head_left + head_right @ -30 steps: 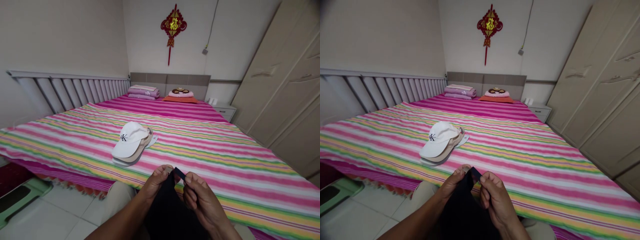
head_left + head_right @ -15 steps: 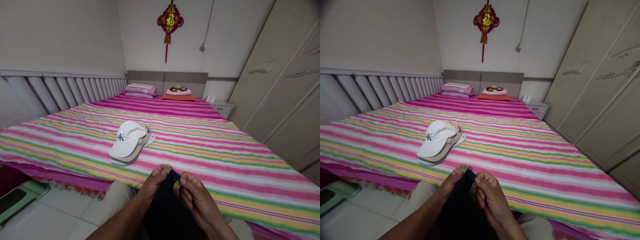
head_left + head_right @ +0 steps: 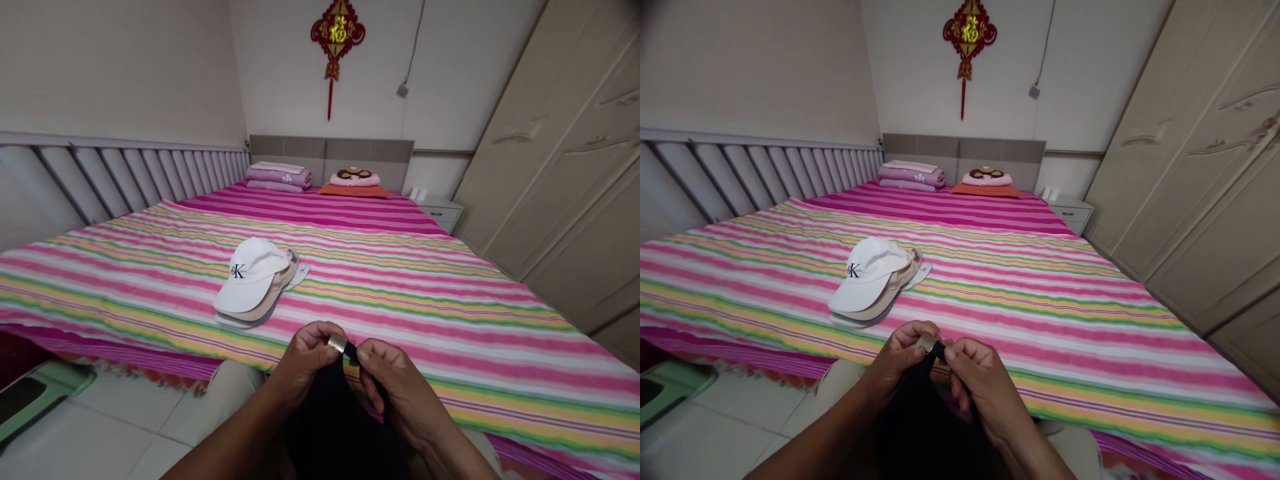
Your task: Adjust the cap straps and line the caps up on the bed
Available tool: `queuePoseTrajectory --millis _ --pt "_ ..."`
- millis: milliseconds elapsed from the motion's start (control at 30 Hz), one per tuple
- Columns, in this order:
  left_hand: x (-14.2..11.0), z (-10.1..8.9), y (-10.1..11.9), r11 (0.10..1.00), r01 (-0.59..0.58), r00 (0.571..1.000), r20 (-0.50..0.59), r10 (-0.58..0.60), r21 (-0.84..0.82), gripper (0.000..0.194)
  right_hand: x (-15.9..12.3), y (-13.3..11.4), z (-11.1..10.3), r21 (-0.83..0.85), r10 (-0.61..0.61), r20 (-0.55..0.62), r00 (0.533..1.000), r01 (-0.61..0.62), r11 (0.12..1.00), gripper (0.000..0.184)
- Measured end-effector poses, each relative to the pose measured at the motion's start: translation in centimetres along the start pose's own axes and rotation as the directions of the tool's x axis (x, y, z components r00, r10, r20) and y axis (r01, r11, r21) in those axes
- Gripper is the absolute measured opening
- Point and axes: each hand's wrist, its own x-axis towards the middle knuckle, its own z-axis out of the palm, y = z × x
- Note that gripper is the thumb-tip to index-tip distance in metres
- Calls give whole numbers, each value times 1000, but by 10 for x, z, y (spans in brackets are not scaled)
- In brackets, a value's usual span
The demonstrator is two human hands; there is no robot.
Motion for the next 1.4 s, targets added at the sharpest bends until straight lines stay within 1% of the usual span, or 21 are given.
queuePoseTrajectory --millis 133,267,367,433,500,567,600,700,800,867,933,1100,1233,1333,1400 --pt "0 0 1 996 -36 999 35 33 77 23 1 -3 1 -75 -16 -45 999 13 997 31" --pt "-1 4 3 992 -30 999 36 26 124 23 0 -5 4 -30 -11 -30 999 10 1000 31" --pt "-2 6 2 993 -26 999 46 21 114 24 0 -4 7 1 5 -28 1000 -5 1000 30" --pt "-3 5 0 995 -32 999 43 28 98 23 -2 -2 9 9 9 -4 1000 -9 1000 30" --pt "-4 2 -1 996 -34 999 23 33 84 22 -3 -2 8 23 -5 46 999 4 1000 28" --pt "-6 0 -3 996 -22 1000 -5 22 83 21 -5 -1 7 42 -22 83 996 19 999 21" --pt "-6 -1 -3 996 -18 1000 -14 19 85 21 -5 -1 6 52 -28 82 996 24 998 18" --pt "-7 -1 -4 996 -22 999 -21 24 91 22 -6 1 4 94 -52 47 998 48 994 20" --pt "-8 1 -5 997 -6 1000 26 4 78 23 -4 2 6 141 -87 17 996 84 986 24" --pt "-8 2 -5 998 16 998 56 -20 65 23 -3 2 8 151 -81 -12 997 82 985 29" --pt "-8 3 -5 998 37 997 59 -41 57 22 -2 2 10 145 -71 -41 997 76 987 32" --pt "-10 0 -6 997 14 1000 -1 -14 76 24 -2 3 11 142 -61 -24 998 64 988 33" --pt "-11 -2 -8 998 46 996 -77 -43 49 25 -4 1 9 150 -62 24 998 58 987 28" --pt "-11 -3 -9 998 59 985 -160 -58 0 28 -7 -2 5 139 11 42 999 -17 990 25" --pt "-12 -4 -9 998 60 977 -203 -61 -13 29 -8 -2 2 92 68 76 995 -75 993 26"
